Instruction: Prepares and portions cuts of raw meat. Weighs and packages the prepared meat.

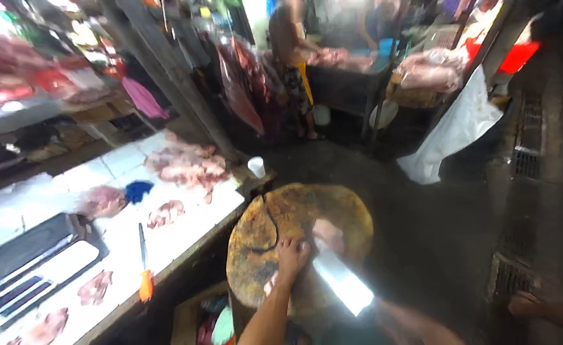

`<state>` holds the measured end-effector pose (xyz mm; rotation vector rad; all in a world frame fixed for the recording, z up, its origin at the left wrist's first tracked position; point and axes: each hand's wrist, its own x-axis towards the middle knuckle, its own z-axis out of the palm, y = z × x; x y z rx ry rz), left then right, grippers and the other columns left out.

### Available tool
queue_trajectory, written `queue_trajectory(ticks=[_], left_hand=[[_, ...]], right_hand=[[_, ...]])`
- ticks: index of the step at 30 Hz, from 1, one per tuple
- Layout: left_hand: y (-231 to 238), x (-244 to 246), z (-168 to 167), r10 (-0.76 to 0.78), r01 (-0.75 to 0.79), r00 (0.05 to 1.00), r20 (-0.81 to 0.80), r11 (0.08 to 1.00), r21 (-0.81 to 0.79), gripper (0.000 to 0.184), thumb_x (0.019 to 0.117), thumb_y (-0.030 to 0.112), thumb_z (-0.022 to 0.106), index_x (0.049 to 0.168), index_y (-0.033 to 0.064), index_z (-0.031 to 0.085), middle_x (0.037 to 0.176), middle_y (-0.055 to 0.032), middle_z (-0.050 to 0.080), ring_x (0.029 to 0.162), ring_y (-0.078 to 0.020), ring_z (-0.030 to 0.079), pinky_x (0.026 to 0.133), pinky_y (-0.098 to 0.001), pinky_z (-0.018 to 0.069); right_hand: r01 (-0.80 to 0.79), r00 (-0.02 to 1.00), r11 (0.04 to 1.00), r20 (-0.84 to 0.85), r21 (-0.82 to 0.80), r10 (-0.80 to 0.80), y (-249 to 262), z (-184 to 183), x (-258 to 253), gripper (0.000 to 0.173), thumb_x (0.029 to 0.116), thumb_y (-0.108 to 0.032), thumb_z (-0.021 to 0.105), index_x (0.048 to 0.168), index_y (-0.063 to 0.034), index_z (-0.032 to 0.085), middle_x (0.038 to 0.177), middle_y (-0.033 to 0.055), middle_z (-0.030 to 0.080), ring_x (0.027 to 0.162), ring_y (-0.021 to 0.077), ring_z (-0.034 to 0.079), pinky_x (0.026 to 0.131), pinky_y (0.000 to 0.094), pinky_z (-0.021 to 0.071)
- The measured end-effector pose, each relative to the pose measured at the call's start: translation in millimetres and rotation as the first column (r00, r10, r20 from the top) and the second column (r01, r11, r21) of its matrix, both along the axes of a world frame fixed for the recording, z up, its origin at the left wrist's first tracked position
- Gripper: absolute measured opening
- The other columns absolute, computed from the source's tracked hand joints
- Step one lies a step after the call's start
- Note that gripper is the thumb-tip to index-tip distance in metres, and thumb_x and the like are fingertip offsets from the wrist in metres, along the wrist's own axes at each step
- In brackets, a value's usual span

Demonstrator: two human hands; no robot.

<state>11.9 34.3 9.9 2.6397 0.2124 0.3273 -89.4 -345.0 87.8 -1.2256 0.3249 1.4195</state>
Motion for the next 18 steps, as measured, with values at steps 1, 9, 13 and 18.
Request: queue_trajectory(ticks=[1,9,13,18], left_hand=[[-0.7,-2.1,4.3,-0.008,0.007,1.000,-0.028,1.000,-0.013,0.050,0.0964,0.053,0.055,0.121,0.0143,0.074,0.131,-0.0159,0.065,0.131,-0.0378,0.054,0.115,-0.0573,0.0386],[7.9,-1.8,-21.9,0.036,-0.037,0.999,-0.005,0.997,-0.062,0.042,0.0977,0.050,0.059,0.122,0.0184,0.073,0.135,-0.0096,0.063,0.134,-0.0361,0.050,0.112,-0.0580,0.0408],[7.6,-1.0,-20.8,0.031,-0.031,1.000,-0.001,0.995,-0.092,0.040,0.0977,0.047,0.059,0.121,0.0190,0.074,0.133,-0.0106,0.064,0.132,-0.0360,0.052,0.111,-0.0577,0.0416],[7.8,1.6,-22.7,0.055,-0.057,0.998,-0.018,0.992,-0.110,0.040,0.0966,0.049,0.061,0.119,0.0193,0.075,0.132,-0.0095,0.065,0.132,-0.0351,0.052,0.112,-0.0566,0.0411]], right_hand=[[-0.023,1.000,1.000,-0.013,-0.001,0.023,-0.2,-2.9,1.2,0.069,0.0996,-0.076,0.030,0.103,-0.0138,0.059,0.063,-0.0014,0.048,0.044,0.0119,0.048,0.043,0.0316,0.0499],[-0.005,0.989,0.999,-0.145,0.041,0.011,16.7,-6.7,12.7,0.068,0.1005,-0.074,0.032,0.099,-0.0121,0.058,0.060,-0.0008,0.046,0.041,0.0109,0.047,0.039,0.0292,0.0492],[0.013,0.982,0.989,-0.191,0.147,0.015,27.5,-16.6,23.2,0.068,0.1005,-0.074,0.032,0.099,-0.0114,0.058,0.059,-0.0014,0.044,0.040,0.0100,0.046,0.038,0.0286,0.0491],[0.043,0.974,0.959,-0.226,0.281,0.023,64.7,-42.5,38.1,0.067,0.0990,-0.075,0.035,0.099,-0.0119,0.057,0.059,-0.0016,0.044,0.040,0.0096,0.048,0.038,0.0274,0.0496]])
